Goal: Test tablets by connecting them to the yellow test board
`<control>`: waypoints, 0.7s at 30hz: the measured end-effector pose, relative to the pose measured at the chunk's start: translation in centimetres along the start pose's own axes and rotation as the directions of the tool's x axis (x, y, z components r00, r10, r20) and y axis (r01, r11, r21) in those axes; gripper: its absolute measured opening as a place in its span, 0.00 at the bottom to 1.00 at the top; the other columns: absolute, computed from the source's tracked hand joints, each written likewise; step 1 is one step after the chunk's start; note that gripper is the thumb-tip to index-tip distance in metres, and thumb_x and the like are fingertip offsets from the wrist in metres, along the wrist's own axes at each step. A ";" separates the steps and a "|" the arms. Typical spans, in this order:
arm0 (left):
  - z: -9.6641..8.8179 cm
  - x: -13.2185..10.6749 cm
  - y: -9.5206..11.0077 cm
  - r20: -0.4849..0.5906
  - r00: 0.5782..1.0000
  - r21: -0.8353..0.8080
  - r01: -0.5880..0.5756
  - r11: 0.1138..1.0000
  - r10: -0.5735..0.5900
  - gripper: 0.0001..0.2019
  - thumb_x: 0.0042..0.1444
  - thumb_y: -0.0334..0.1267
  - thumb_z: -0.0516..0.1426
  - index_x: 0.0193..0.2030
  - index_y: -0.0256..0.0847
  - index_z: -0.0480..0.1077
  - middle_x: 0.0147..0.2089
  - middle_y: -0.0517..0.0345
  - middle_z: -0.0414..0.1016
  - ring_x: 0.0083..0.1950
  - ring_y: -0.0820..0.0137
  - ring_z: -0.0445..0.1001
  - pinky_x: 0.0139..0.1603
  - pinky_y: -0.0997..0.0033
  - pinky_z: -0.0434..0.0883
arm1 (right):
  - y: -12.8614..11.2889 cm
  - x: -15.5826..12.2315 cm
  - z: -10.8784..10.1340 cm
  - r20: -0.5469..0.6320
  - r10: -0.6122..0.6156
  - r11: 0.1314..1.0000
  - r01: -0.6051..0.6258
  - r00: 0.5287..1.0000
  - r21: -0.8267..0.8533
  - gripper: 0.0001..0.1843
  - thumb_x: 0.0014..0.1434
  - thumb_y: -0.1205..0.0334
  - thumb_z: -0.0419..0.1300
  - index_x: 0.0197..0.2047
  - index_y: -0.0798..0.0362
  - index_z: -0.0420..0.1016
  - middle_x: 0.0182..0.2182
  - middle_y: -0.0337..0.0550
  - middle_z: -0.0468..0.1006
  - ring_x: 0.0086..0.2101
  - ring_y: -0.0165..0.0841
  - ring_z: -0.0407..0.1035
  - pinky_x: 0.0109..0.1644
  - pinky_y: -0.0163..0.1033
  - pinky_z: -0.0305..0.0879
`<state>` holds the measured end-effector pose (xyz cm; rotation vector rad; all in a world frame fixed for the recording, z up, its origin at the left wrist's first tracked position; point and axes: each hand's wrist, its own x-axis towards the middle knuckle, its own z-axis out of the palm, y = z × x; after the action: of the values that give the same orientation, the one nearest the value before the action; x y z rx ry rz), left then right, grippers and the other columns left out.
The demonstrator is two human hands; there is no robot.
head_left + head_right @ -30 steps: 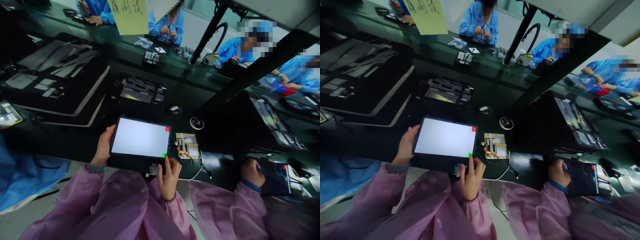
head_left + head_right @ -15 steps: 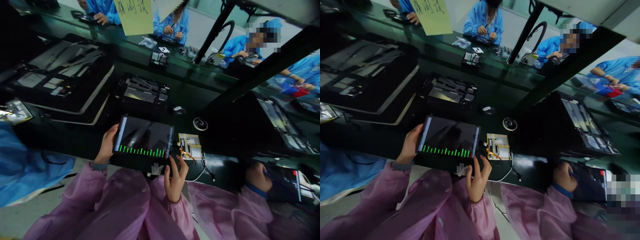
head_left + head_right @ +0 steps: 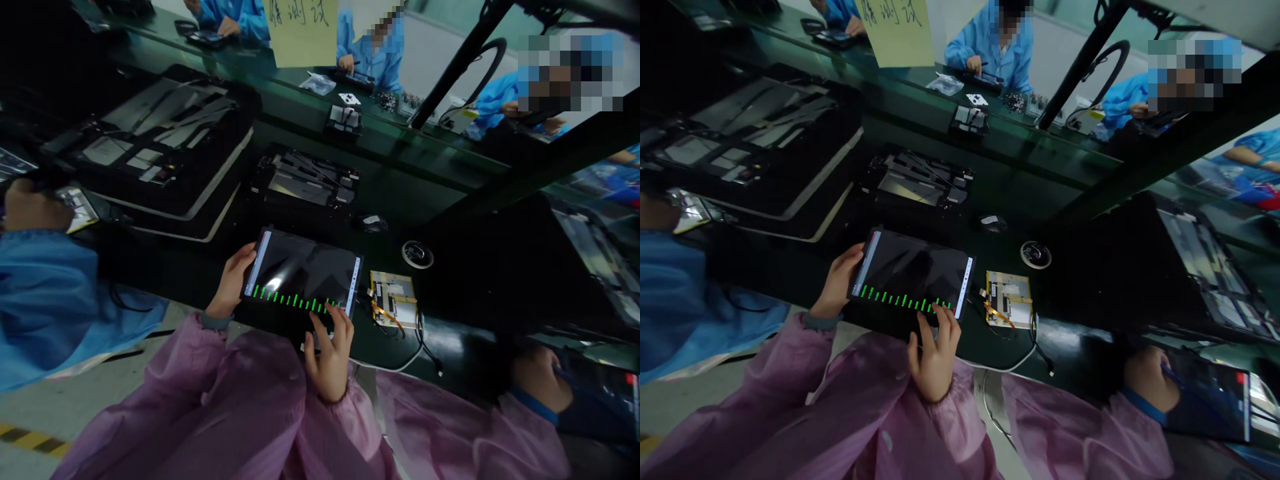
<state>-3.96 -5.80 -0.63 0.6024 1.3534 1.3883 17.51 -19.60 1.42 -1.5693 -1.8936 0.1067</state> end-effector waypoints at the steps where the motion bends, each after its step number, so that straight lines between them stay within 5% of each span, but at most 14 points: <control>1: 0.0 0.0 0.0 0.003 1.000 -0.003 0.004 1.000 -0.003 0.23 0.40 0.50 0.67 0.44 0.42 0.77 0.49 0.56 0.78 0.56 0.59 0.71 0.55 0.66 0.67 | 0.0 -0.1 0.0 -0.003 0.004 1.000 -0.004 1.000 -0.002 0.18 0.60 0.67 0.56 0.53 0.52 0.73 0.60 0.52 0.61 0.60 0.47 0.52 0.60 0.58 0.59; 16: 0.1 -0.2 0.4 0.035 0.999 0.016 -0.024 1.000 0.023 0.21 0.43 0.49 0.66 0.43 0.40 0.77 0.47 0.56 0.78 0.56 0.59 0.72 0.56 0.67 0.67 | -1.6 1.2 0.5 0.062 -0.042 0.998 0.044 0.997 -0.043 0.22 0.60 0.63 0.56 0.58 0.50 0.69 0.62 0.53 0.58 0.62 0.50 0.49 0.61 0.62 0.56; 21: 0.1 -0.4 0.9 0.048 0.999 0.023 0.004 1.000 -0.005 0.22 0.45 0.51 0.64 0.44 0.39 0.76 0.47 0.57 0.79 0.55 0.57 0.72 0.56 0.65 0.68 | 0.4 -0.8 -3.5 -0.127 0.062 0.998 -0.063 0.990 -0.002 0.22 0.61 0.68 0.54 0.58 0.49 0.67 0.58 0.52 0.63 0.58 0.45 0.58 0.57 0.55 0.62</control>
<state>-4.00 -5.97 0.34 0.6433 1.3328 1.3483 19.78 -21.39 3.63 -1.6017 -1.7488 0.0274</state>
